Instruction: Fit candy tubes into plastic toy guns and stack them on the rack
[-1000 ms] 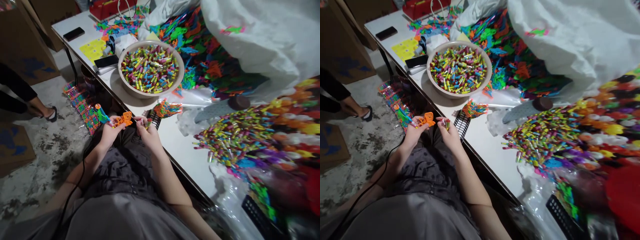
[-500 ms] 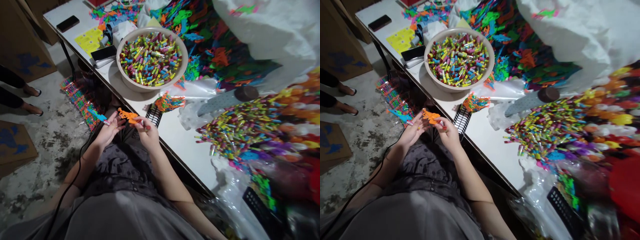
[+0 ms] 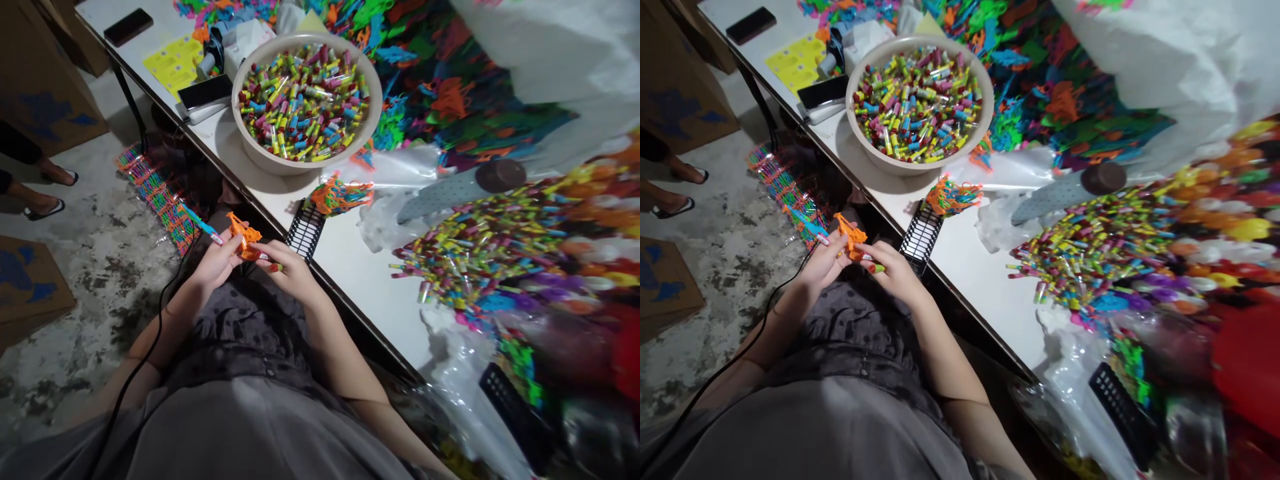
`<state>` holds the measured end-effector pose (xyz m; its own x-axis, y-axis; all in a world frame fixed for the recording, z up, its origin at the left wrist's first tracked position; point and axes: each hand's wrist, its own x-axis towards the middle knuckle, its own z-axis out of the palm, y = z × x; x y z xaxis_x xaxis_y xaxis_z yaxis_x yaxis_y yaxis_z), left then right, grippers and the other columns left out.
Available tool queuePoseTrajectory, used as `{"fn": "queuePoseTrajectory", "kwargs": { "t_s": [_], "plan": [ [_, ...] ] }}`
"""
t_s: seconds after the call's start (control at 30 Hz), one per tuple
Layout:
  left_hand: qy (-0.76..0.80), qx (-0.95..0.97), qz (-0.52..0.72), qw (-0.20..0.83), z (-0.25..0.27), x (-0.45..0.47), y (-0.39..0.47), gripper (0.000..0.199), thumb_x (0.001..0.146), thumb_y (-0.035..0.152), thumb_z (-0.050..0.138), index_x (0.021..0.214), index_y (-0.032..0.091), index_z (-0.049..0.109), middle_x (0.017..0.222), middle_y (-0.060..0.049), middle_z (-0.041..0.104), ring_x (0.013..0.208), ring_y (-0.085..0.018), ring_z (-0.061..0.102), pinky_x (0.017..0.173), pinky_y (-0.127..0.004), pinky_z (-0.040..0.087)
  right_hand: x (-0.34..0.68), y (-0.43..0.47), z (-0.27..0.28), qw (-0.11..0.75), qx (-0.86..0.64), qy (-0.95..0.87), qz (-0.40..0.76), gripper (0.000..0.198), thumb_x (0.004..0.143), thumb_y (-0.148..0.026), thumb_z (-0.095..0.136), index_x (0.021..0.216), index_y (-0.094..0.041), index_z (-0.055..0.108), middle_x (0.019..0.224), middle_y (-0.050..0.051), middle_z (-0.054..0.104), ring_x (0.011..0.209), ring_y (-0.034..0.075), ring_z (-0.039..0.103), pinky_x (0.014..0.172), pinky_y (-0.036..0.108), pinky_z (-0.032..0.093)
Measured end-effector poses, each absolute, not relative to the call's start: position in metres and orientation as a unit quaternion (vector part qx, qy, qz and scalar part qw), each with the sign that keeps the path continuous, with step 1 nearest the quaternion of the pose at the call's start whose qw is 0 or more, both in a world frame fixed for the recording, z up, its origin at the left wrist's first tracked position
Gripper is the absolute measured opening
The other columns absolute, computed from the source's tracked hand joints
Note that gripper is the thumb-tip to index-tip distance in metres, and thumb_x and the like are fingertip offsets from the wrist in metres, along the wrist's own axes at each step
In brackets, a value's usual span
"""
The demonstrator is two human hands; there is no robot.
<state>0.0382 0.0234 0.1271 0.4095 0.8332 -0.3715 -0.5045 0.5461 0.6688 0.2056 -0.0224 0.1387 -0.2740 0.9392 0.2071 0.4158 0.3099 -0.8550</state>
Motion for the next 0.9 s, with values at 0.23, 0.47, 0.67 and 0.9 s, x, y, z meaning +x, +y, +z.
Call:
{"fn": "queuePoseTrajectory", "kwargs": {
  "t_s": [0.23,0.47,0.67,0.9],
  "plan": [
    [0.403,0.304,0.411,0.759,0.128,0.039,0.023,0.043,0.066,0.035,0.076,0.100,0.019,0.056,0.099,-0.004,0.067,0.088,-0.016,0.066,0.074,-0.028,0.053,0.205,-0.021,0.124,0.441,-0.550,-0.559,0.437,0.040,0.090,-0.041,0.051,0.124,-0.023,0.043,0.091,0.004,0.059,0.075,0.014,0.057,0.068,0.030,0.048],
    [0.418,0.331,0.392,0.750,0.129,0.041,0.023,0.046,0.065,0.039,0.076,0.101,0.019,0.054,0.097,-0.005,0.068,0.088,-0.018,0.067,0.076,-0.034,0.056,0.201,-0.019,0.115,0.470,-0.563,-0.506,0.453,0.028,0.085,-0.042,0.058,0.103,-0.023,0.049,0.091,0.003,0.063,0.080,0.016,0.061,0.074,0.032,0.050],
    [0.430,0.330,0.399,0.739,0.124,0.046,0.022,0.046,0.067,0.039,0.075,0.103,0.020,0.054,0.100,-0.005,0.069,0.091,-0.018,0.066,0.078,-0.033,0.055,0.202,-0.021,0.111,0.475,-0.578,-0.506,0.429,0.027,0.082,-0.042,0.059,0.099,-0.022,0.051,0.096,0.005,0.065,0.086,0.017,0.063,0.078,0.033,0.052],
    [0.438,0.334,0.401,0.732,0.125,0.049,0.026,0.048,0.064,0.040,0.077,0.101,0.020,0.055,0.099,-0.006,0.069,0.090,-0.019,0.066,0.073,-0.030,0.055,0.207,-0.026,0.112,0.496,-0.598,-0.492,0.394,0.027,0.083,-0.044,0.059,0.097,-0.022,0.053,0.093,0.004,0.065,0.081,0.016,0.062,0.073,0.031,0.051]
  ]
}}
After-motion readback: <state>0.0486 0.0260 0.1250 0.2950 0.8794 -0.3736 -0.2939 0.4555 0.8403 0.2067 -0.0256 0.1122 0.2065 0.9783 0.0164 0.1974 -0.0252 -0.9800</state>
